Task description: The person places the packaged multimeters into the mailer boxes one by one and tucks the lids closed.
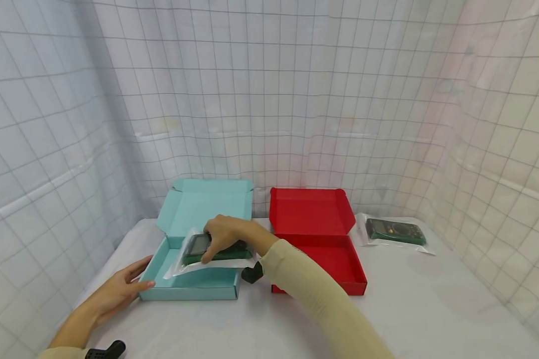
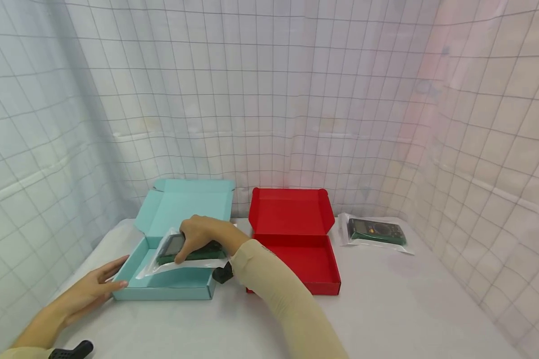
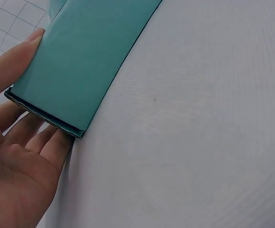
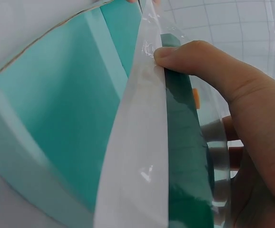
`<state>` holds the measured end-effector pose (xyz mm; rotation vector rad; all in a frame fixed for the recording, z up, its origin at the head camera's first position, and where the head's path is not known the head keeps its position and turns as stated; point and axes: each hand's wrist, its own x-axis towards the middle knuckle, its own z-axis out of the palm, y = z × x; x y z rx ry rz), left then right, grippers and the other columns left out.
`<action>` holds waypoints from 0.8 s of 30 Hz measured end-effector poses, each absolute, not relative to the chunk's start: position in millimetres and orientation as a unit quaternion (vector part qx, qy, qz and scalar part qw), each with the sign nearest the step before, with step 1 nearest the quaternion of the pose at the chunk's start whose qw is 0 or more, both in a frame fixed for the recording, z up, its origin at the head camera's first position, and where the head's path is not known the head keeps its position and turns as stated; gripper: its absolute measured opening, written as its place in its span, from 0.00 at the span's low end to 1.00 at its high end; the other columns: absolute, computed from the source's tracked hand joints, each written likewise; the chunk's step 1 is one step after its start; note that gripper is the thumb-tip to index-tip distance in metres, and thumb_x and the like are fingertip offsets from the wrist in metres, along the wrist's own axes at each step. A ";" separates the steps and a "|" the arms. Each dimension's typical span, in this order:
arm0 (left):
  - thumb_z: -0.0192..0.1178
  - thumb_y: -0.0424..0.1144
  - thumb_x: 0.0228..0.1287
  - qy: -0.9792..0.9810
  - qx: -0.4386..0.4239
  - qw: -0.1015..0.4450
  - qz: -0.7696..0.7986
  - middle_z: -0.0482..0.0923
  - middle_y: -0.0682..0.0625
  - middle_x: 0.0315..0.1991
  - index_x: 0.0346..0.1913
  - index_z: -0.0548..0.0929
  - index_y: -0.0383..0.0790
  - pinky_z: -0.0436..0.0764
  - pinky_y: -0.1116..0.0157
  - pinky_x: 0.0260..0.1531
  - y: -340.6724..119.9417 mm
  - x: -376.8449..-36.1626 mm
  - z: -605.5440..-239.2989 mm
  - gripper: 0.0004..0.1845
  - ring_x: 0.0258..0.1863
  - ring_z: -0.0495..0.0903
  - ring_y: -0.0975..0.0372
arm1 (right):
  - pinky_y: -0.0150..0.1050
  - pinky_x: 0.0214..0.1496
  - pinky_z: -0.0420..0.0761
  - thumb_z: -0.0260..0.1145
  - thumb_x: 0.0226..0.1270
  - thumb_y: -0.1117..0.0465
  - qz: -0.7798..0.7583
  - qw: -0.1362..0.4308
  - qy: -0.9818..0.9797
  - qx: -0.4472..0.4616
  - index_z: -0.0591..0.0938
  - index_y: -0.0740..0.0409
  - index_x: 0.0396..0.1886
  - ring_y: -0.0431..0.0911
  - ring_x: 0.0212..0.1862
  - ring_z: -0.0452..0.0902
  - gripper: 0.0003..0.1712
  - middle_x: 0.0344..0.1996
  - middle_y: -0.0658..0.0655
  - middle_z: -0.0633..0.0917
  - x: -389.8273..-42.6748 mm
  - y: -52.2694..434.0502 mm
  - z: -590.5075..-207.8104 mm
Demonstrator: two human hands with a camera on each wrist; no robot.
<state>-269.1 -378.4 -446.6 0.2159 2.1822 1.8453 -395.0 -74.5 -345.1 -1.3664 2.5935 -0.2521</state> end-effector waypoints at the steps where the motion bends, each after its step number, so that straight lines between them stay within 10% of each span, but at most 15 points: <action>1: 0.60 0.32 0.76 0.752 0.076 0.137 0.640 0.27 0.34 0.82 0.83 0.35 0.34 0.74 0.77 0.52 -377.6 -268.5 -446.5 0.48 0.78 0.31 0.35 | 0.33 0.31 0.76 0.78 0.55 0.35 -0.085 0.101 0.876 -0.464 0.83 0.48 0.42 0.39 0.32 0.74 0.27 0.33 0.45 0.82 -394.6 -76.4 -345.4; 24: 0.62 0.33 0.75 0.754 0.063 0.130 0.641 0.29 0.33 0.82 0.83 0.37 0.35 0.74 0.75 0.52 -374.4 -265.7 -447.3 0.49 0.78 0.34 0.35 | 0.33 0.32 0.76 0.78 0.55 0.34 -0.061 0.121 0.890 -0.434 0.81 0.47 0.37 0.40 0.33 0.76 0.26 0.33 0.45 0.82 -385.4 -106.2 -367.8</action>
